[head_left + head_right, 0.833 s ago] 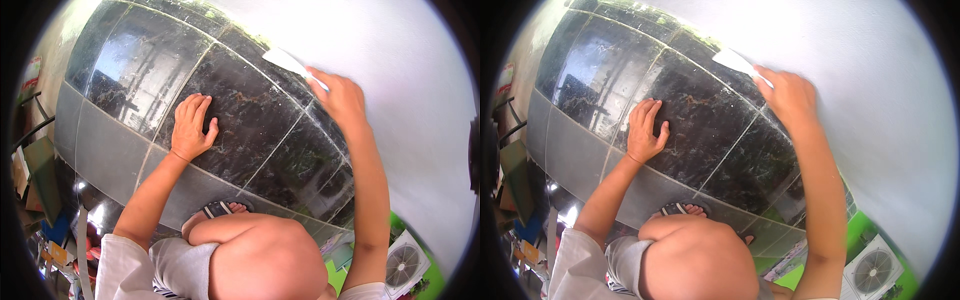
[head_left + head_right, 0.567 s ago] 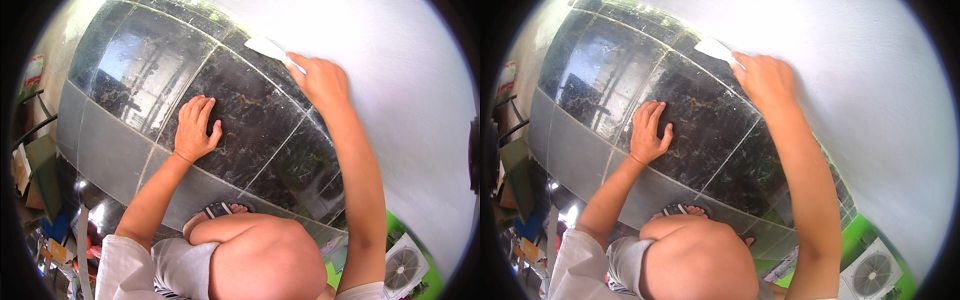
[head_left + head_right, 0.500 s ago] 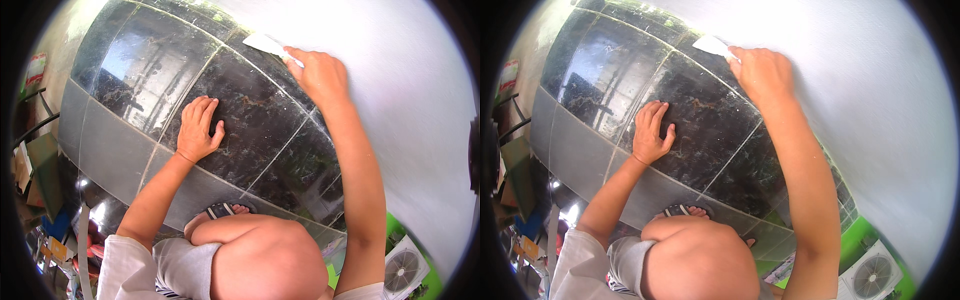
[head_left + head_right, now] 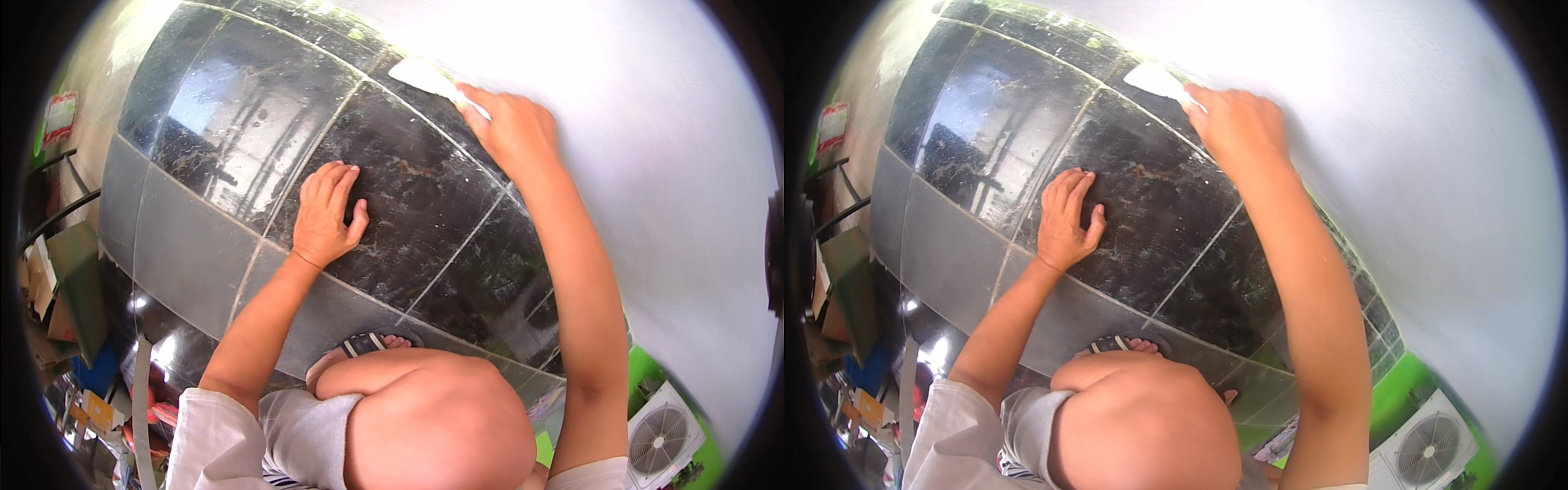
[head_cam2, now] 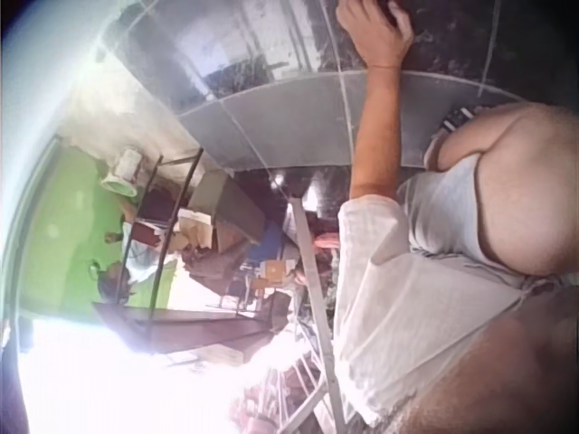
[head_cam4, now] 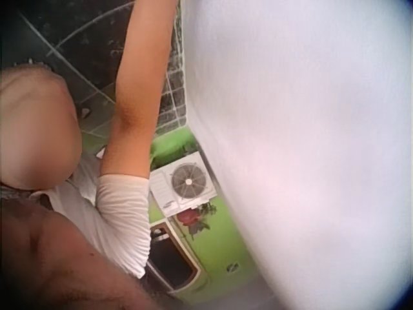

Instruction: The person applies grout to the joints between dark wall tiles using a small white plastic spatula. They work methodically along the upper horizontal and vertical seams, smoothing the material into the gaps.

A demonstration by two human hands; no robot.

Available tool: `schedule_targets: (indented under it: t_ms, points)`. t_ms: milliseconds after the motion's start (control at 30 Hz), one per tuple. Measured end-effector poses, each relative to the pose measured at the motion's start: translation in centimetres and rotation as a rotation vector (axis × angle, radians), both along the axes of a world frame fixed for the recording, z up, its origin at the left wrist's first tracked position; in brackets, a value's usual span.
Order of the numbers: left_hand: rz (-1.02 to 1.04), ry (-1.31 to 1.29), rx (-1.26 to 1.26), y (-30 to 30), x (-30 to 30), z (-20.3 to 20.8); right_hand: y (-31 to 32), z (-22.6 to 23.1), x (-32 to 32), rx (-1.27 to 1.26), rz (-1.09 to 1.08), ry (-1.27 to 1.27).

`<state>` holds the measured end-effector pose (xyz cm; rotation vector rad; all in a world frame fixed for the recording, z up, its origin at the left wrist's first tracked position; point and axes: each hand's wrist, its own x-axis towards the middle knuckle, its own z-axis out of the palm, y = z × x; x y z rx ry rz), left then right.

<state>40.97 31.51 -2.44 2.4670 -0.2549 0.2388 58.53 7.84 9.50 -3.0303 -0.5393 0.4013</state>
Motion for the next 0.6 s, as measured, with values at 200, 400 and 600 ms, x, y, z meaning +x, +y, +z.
schedule_targets:
  t_ms: [200, 400, 600]
  points:
    - [0.013, -0.014, 0.005, 0.3, -0.1, 0.0, -17.8, 1.6, -11.0, -0.089, -0.122, -0.064]
    - [0.016, -0.001, 0.032, -0.2, -0.3, 0.2, -29.9, 4.2, -18.3, -0.232, -0.219, -0.034]
    - [0.003, -0.024, 0.046, -0.6, -0.1, -0.2, -18.8, -1.2, -12.6, 0.085, -0.133, -0.219]
